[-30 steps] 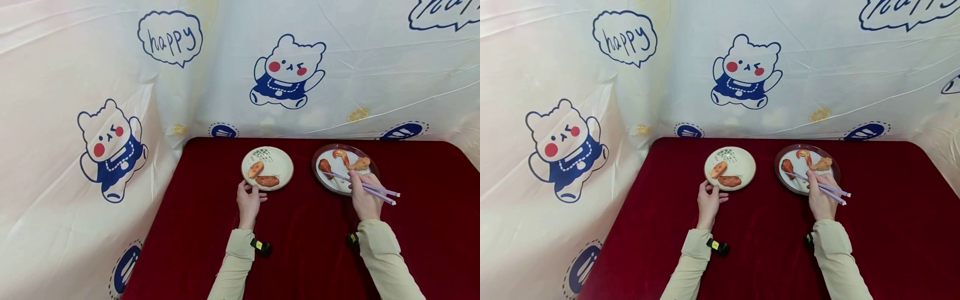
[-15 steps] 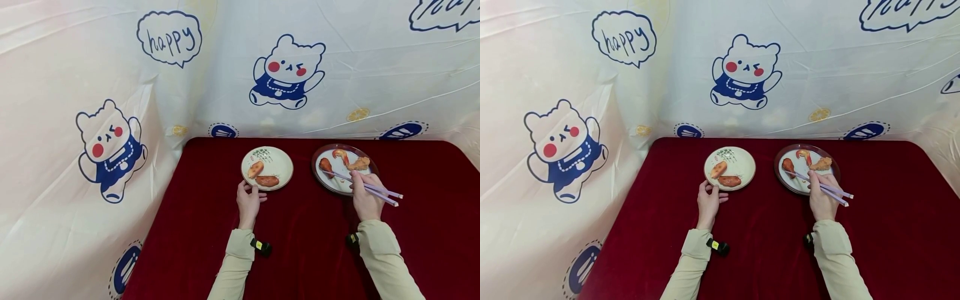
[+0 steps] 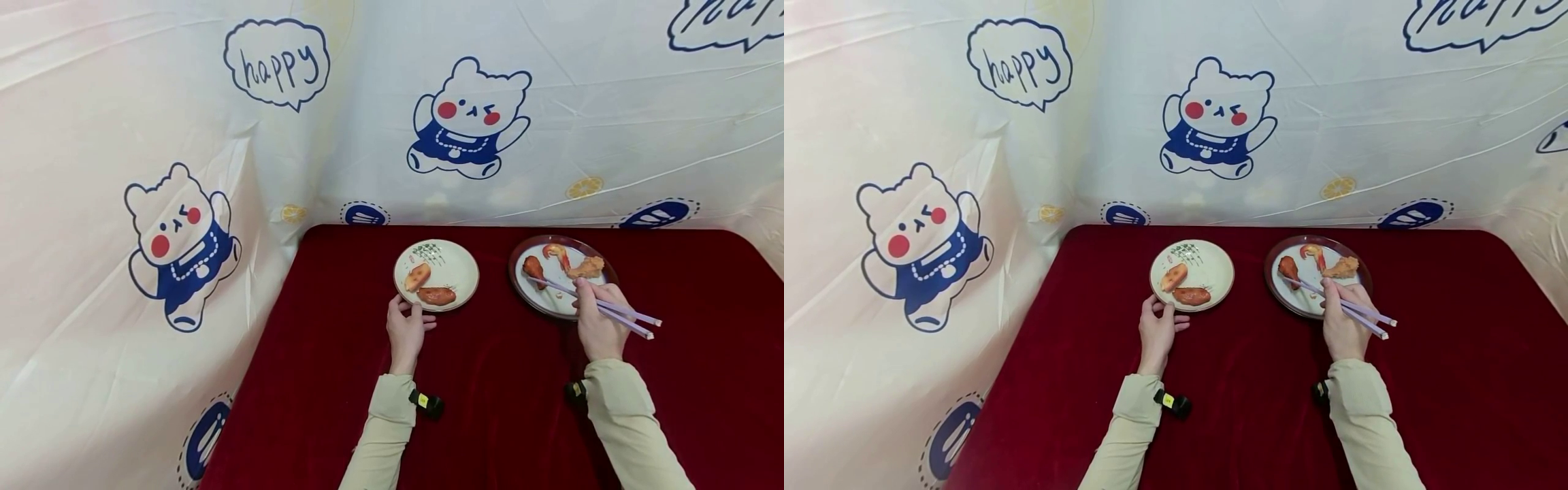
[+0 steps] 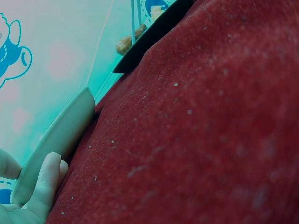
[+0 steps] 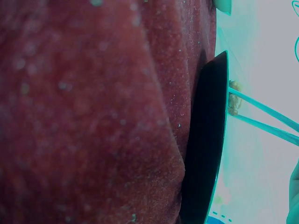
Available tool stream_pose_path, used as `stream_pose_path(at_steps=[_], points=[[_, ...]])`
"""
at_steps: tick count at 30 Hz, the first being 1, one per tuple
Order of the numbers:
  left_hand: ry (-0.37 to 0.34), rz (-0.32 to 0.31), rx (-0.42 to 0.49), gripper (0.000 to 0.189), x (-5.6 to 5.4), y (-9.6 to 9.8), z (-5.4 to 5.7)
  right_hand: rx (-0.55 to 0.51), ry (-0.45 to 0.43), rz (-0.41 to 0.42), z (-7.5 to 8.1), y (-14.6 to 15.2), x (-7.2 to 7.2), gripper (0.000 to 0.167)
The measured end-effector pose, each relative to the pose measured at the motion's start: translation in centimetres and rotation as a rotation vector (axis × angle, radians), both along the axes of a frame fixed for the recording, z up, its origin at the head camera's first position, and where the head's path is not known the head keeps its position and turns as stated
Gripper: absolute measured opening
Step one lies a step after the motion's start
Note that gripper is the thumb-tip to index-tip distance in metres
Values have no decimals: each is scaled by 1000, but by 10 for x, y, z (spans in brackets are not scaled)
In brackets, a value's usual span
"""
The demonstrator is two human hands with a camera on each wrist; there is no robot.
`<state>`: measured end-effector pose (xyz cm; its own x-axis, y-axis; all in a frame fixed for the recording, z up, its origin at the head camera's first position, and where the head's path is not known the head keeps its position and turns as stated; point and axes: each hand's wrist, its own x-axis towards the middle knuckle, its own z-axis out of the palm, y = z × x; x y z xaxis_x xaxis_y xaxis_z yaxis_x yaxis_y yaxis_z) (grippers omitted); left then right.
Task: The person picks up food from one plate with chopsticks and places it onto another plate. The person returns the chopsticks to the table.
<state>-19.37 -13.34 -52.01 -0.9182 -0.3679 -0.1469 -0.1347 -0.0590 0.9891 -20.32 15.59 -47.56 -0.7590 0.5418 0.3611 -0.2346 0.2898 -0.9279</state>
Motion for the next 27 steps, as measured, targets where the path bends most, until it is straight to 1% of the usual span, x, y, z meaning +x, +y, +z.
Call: stream_pose_path(at_steps=[2,6,7,8,9,13,15,16,19,21,24,27], points=[[3,0,0,49,0,0,0,-18,9,6,0,0,0,26],[13,-2,1,48,1,1,1,-35,0,8,2,-1,2,26],[9,-5,4,48,3,1,6,-37,-3,7,3,-1,2,26],[9,-9,3,49,4,1,11,-43,-2,9,6,-2,4,26],[4,-13,2,49,5,1,13,-50,1,14,9,-4,6,28],[-4,-20,9,51,5,0,14,-71,22,29,22,-11,12,31],[3,-14,11,52,1,-1,4,-86,39,36,25,-13,13,33],[7,-10,14,52,1,-1,2,-93,46,36,24,-12,11,33],[13,-4,15,50,1,-1,0,-105,71,37,19,-11,7,34],[16,-1,13,50,1,-1,0,-125,83,38,18,-10,6,31],[20,1,9,49,1,0,0,-147,99,43,18,-11,5,28],[15,2,7,49,1,0,0,-192,128,67,20,-14,5,25]])
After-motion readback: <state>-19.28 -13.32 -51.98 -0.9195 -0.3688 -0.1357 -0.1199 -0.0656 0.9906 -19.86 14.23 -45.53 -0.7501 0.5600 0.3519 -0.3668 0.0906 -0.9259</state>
